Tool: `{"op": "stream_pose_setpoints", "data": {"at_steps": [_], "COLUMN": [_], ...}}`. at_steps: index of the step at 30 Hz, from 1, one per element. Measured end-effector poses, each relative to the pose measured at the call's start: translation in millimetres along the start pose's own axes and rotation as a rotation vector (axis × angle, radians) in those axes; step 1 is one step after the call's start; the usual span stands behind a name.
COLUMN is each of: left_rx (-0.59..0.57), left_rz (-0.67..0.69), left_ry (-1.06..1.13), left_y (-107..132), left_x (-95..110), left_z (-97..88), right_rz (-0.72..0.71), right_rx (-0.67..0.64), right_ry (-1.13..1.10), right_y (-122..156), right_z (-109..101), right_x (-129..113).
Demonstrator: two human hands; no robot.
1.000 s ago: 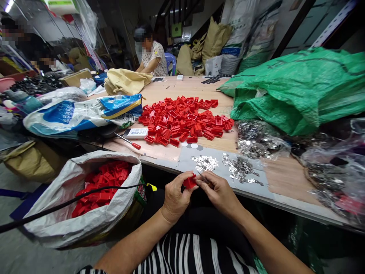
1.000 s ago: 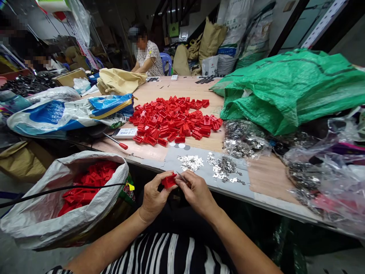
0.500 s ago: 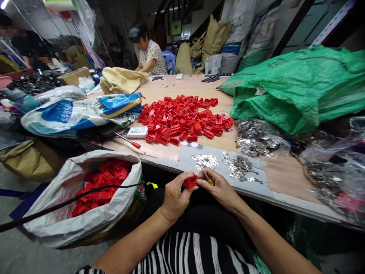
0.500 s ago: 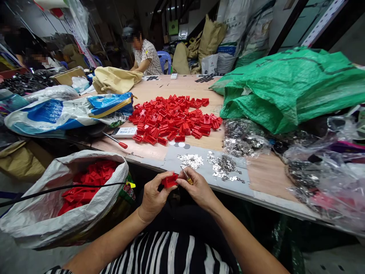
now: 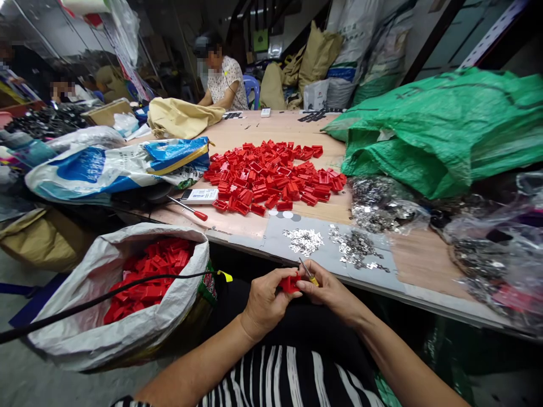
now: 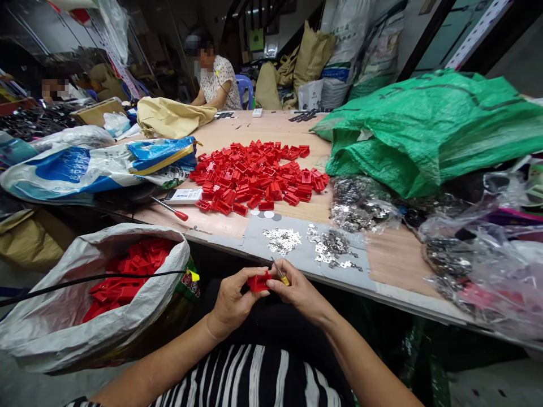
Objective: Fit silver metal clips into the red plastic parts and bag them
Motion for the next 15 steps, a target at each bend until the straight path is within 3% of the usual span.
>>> {"op": "stream_pose_setpoints", "data": {"at_steps": [9, 12, 15], "left_rx": [-0.123, -0.151, -0.105], "left_rz": [-0.051, -0.156, -0.288], "left_ry": [0.216, 0.484, 0.801], "left_y": [-3.7, -4.8, -4.0], "left_x": [-0.5, -4.6, -11.7], "left_z": [-6.5, -9.1, -7.7], "right_rz": [-0.005, 0.008, 0.022], "right_rx": [-0.054, -0.058, -0.049], "right_ry": [-0.178, -0.227, -0.154], "right_y": [8.3, 8.2, 6.5], "right_z": [1.7, 7.1, 7.7], "right_x": [3.5, 5.9, 2.9]}}
Point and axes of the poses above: each hand's wrist, its own y-axis away from the middle knuckle, its own z-axis out of the palm, x = y × z, the point moved 1 cm from there along -y, towards the middle knuckle, and after that the axes turned 15 degrees about -x, right-handed, at the moved point
